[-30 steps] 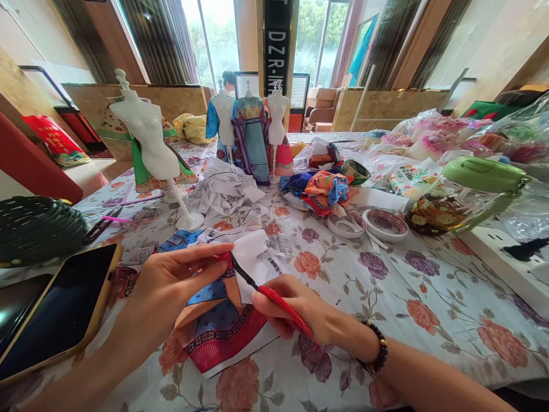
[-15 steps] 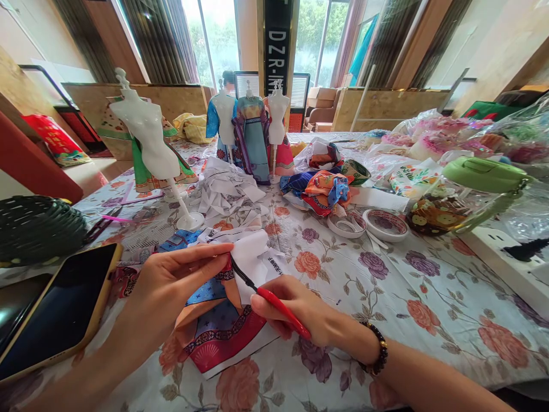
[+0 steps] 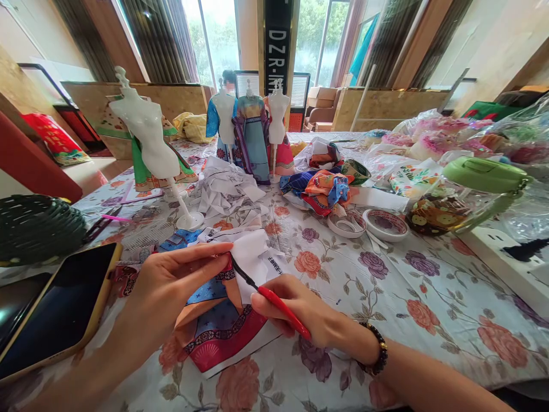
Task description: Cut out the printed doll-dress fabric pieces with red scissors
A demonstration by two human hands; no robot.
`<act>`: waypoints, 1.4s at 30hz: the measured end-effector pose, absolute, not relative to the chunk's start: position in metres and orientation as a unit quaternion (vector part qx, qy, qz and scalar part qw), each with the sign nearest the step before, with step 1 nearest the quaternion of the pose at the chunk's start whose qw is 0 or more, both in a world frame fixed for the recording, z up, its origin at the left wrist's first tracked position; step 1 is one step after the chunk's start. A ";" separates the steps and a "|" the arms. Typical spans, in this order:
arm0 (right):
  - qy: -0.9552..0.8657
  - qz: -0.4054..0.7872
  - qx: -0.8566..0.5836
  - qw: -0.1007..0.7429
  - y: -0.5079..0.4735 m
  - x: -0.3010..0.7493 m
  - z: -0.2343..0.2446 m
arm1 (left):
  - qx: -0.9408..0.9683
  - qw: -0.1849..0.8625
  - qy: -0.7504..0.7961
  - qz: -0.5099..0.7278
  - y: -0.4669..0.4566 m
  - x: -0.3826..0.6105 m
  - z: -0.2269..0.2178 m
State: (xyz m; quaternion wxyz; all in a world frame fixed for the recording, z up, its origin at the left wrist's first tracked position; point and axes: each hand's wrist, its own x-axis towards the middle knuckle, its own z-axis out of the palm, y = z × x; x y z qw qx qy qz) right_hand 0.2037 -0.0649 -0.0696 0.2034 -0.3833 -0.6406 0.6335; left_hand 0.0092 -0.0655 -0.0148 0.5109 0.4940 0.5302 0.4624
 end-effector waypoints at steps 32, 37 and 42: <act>-0.652 0.606 -0.399 0.220 -0.077 0.196 -0.039 | 0.458 0.536 0.548 0.451 -0.067 0.009 -0.015; -0.629 0.622 -0.416 0.210 -0.078 0.195 -0.036 | 0.476 0.505 0.560 0.451 -0.067 0.008 -0.016; -0.637 0.618 -0.410 0.210 -0.079 0.195 -0.038 | 0.472 0.521 0.538 0.465 -0.067 0.005 -0.019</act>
